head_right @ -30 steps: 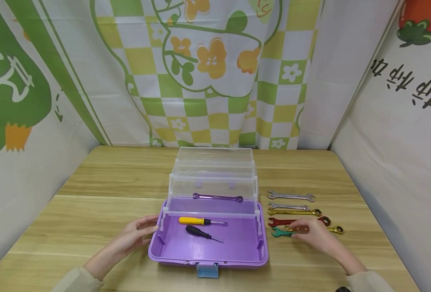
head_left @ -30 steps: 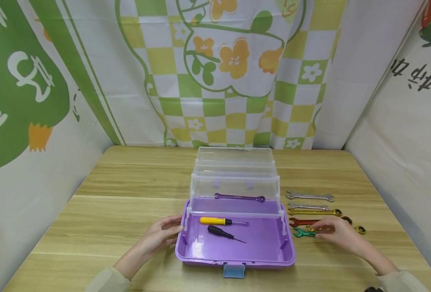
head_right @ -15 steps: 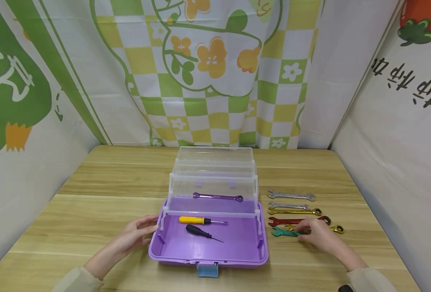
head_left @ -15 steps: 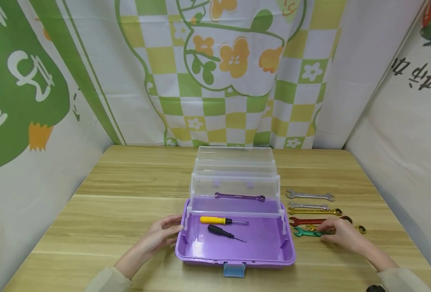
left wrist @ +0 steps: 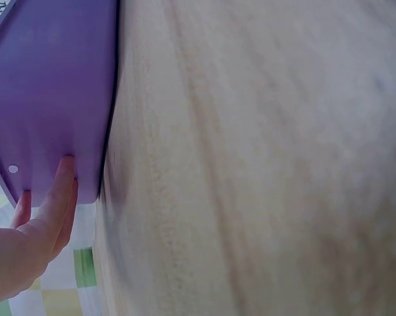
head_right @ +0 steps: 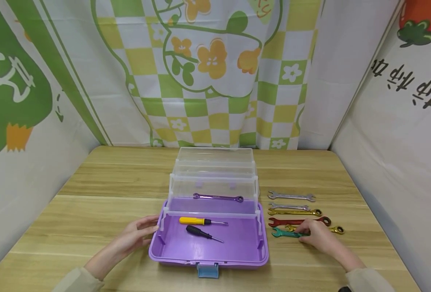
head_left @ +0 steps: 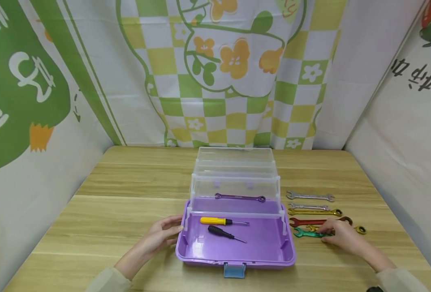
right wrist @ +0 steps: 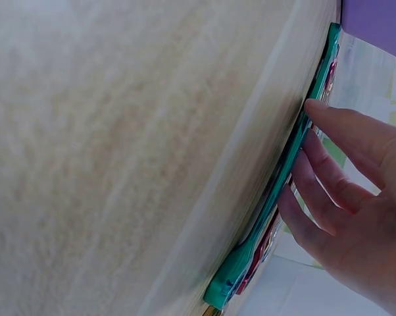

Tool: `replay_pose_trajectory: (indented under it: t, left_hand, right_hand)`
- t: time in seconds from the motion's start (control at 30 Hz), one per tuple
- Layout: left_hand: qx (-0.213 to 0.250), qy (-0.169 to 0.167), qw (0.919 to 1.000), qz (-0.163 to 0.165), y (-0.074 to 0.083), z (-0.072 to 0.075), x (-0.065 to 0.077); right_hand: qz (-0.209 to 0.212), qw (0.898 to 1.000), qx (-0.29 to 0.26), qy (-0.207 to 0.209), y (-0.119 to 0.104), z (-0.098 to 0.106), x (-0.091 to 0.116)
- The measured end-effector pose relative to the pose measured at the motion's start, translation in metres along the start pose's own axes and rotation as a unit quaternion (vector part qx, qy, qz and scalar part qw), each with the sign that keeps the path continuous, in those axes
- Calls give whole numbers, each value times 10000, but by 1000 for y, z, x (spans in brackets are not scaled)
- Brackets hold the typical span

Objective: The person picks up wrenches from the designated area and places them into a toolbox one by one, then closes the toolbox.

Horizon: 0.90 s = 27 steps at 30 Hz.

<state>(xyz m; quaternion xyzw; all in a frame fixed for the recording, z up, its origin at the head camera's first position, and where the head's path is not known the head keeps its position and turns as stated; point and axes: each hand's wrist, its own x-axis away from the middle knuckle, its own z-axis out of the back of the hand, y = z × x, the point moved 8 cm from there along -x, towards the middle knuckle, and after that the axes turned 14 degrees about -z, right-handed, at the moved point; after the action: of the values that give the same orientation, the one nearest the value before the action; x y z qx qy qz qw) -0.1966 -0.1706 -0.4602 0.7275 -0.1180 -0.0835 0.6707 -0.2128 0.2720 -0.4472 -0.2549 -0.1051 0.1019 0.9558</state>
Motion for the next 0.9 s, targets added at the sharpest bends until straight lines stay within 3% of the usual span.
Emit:
replay_pose_trajectory:
  t: [0.37, 0.9]
  left_hand:
    - [-64, -17, 10000, 9, -3, 1, 0]
    - [20, 44, 10000, 19, -1, 1, 1]
  right_hand:
    - [112, 9995, 282, 114, -5, -2, 0]
    - [88, 9989, -137, -445, -1, -8, -4]
